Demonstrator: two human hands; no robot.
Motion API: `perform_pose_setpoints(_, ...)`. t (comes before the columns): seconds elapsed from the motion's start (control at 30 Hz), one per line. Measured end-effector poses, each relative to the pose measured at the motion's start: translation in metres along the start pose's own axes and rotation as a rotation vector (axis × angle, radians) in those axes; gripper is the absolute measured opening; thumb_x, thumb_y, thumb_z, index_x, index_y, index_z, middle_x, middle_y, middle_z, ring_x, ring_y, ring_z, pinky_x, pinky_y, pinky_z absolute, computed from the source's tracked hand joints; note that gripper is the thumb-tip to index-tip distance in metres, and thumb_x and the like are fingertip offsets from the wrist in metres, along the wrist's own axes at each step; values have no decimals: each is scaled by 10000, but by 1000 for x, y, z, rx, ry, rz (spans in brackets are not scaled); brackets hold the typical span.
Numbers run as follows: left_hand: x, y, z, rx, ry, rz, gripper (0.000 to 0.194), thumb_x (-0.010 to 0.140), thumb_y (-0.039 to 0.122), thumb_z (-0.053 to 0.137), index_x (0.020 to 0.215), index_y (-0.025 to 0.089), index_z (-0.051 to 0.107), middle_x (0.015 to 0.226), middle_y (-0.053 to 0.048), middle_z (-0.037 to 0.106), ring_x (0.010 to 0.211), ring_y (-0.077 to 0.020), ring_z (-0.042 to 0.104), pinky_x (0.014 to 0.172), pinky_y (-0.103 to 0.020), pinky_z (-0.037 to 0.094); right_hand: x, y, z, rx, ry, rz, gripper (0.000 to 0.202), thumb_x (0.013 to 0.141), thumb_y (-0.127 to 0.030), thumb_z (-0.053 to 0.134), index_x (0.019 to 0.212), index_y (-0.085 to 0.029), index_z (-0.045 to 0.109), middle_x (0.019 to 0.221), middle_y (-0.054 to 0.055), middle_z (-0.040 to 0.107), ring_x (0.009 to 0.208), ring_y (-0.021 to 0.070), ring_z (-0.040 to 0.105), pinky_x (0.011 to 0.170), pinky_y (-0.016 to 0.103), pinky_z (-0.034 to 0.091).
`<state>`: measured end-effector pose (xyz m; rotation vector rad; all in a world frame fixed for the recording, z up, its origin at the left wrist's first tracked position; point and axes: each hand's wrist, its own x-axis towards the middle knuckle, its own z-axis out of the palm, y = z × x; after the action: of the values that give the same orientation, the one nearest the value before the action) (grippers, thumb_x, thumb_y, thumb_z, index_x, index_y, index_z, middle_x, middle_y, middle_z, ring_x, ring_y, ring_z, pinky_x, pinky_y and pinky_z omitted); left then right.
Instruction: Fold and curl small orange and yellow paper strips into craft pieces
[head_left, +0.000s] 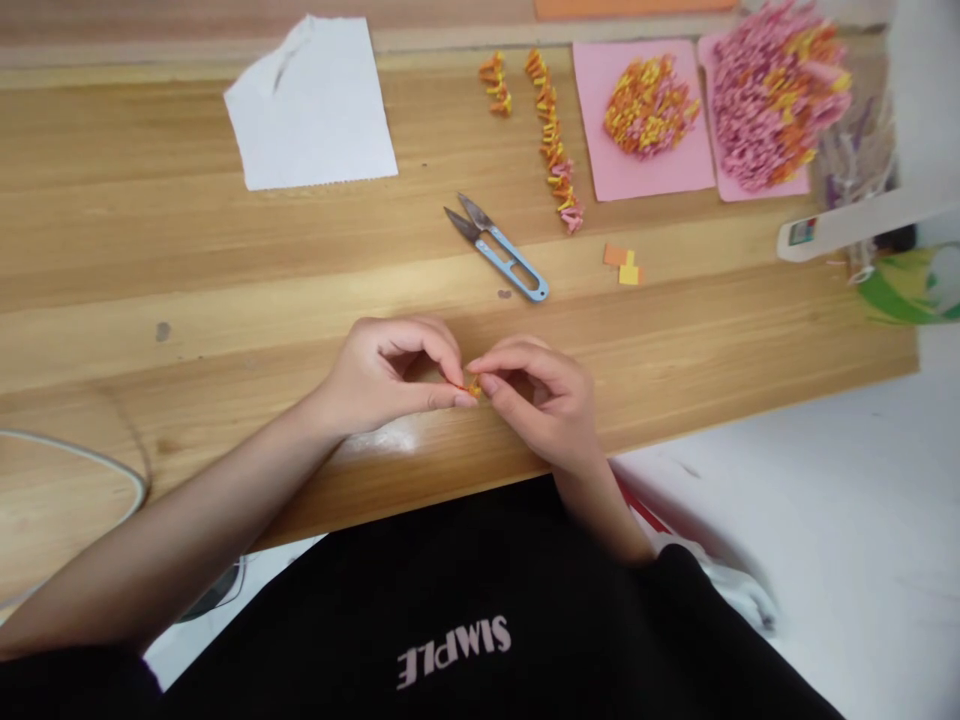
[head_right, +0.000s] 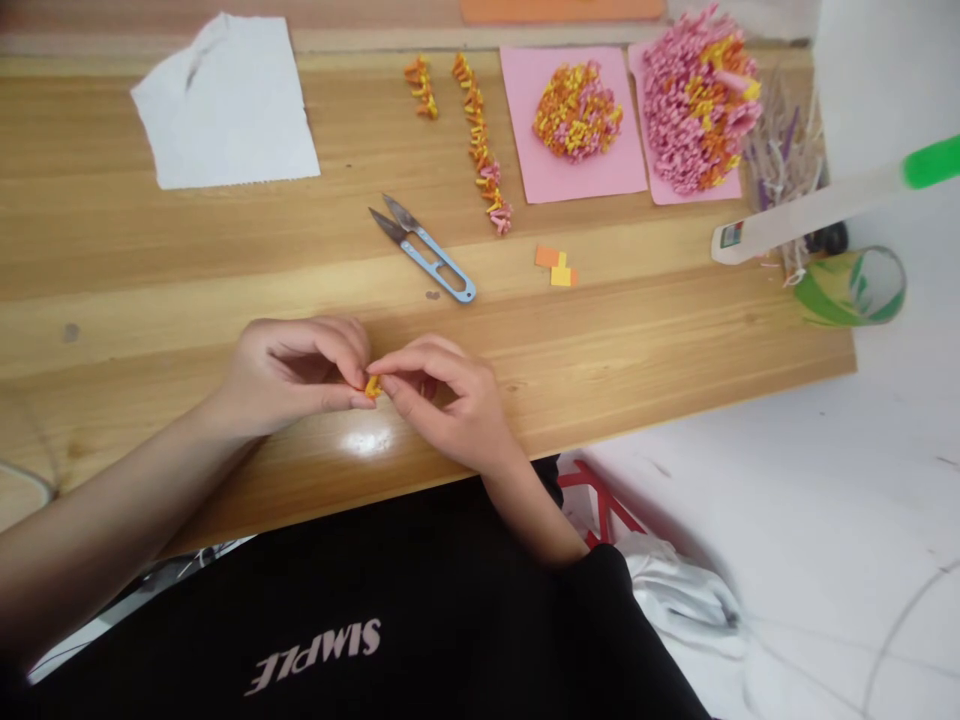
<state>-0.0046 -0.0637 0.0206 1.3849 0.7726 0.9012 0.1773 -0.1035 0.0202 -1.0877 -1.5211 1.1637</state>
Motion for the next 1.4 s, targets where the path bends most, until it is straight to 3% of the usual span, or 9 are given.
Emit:
perform_pose_setpoints(0.23, 2, 3, 2, -19, -16, -85, 344, 529, 509, 884, 563, 228, 689, 568, -27, 638, 566, -151, 587, 584, -309, 510, 1, 0, -2, -20, -33, -26, 140, 893, -223, 602, 943, -273, 723, 845, 14, 675, 797, 157, 607, 675, 309, 510)
perform_pose_setpoints(0.5, 1, 1, 0, -14, -50, -26, 259, 614, 457, 862, 619, 242, 717, 583, -28, 642, 591, -160, 593, 589, -308, 504, 1, 1, -3, 37, -56, -18, 155, 896, -197, 610, 954, -285, 724, 888, 13, 659, 842, 154, 603, 695, 305, 509)
perform_pose_setpoints(0.8, 0, -1, 0, -27, -39, -46, 253, 601, 379, 884, 605, 216, 690, 605, -22, 646, 585, -139, 594, 581, -276, 516, 1, 1, -3, 102, -71, 15, 70, 866, -191, 660, 882, -250, 693, 871, 11, 643, 844, 143, 593, 711, 289, 498)
perform_pose_setpoints(1.03, 0, -5, -4, -36, -61, 70, 220, 640, 303, 864, 697, 173, 697, 664, -16, 651, 624, -116, 605, 597, -227, 520, 1, 5, 0, 276, 86, 115, 45, 858, -199, 650, 829, -226, 672, 807, -6, 639, 745, 115, 602, 688, 263, 504)
perform_pose_setpoints(1.2, -2, -2, -2, -12, -1, 26, 135, 748, 272, 774, 733, 161, 699, 705, -24, 669, 652, -114, 609, 597, -217, 504, 1, 8, 3, 379, 199, 211, 67, 813, -254, 695, 781, -214, 652, 747, -25, 629, 585, 84, 539, 586, 241, 474)
perform_pose_setpoints(1.3, -3, 1, 1, 28, 103, -21, 88, 798, 253, 712, 775, 167, 708, 752, -25, 686, 697, -121, 622, 638, -226, 510, 3, 8, 4, 376, 219, 239, 88, 800, -267, 698, 770, -210, 637, 724, -28, 621, 566, 82, 521, 570, 242, 461)
perform_pose_setpoints(1.4, -4, 2, 4, 53, 105, -32, 74, 808, 236, 688, 828, 171, 719, 798, -31, 698, 741, -133, 637, 676, -242, 521, 4, 5, 4, 345, 211, 246, 80, 799, -251, 680, 762, -207, 624, 694, -34, 608, 571, 85, 522, 580, 243, 462)
